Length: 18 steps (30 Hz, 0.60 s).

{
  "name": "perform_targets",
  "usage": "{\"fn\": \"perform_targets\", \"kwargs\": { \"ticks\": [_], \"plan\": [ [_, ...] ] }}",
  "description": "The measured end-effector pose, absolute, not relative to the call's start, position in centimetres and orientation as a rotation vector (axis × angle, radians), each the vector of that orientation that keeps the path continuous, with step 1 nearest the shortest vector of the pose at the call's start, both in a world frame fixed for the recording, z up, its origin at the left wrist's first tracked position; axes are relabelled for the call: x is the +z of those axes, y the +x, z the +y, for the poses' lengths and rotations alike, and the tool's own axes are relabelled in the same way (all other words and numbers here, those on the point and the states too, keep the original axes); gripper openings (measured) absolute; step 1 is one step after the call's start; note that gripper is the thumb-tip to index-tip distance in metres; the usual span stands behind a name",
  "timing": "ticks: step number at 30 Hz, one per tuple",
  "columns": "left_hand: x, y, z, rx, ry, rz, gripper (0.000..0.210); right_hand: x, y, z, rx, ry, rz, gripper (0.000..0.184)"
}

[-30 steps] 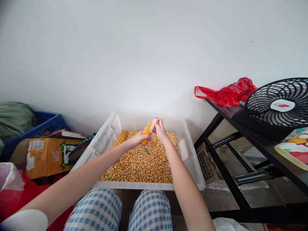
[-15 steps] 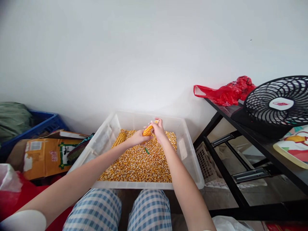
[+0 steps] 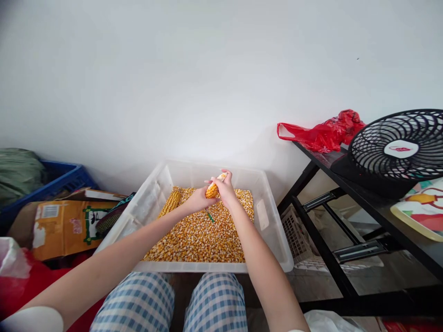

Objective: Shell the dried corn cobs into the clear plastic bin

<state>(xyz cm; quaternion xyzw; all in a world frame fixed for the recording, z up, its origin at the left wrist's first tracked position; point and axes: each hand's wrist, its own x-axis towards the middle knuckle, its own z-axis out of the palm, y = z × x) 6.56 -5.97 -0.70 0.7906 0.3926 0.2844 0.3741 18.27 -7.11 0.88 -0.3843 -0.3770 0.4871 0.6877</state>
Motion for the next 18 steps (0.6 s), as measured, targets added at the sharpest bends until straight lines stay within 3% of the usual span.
{"fn": "perform_targets", "kwargs": {
  "ticks": [7, 14, 18],
  "plan": [
    [-0.4, 6.7, -6.0, 0.600, 1.702, 0.713, 0.025, 1.9, 18.7, -7.9, 1.168, -0.717, -0.896, 0.049],
    [-1.4, 6.8, -5.5, 0.804, 1.926, 0.960, 0.031, 1.0, 17.7, -7.4, 1.018, -0.900, -0.833, 0.055],
    [-2.7, 7.0, -5.1, 0.629, 1.925, 0.974, 0.024, -1.2, 17.7, -6.4, 1.068, -0.945, -0.800, 0.059]
  ]
}}
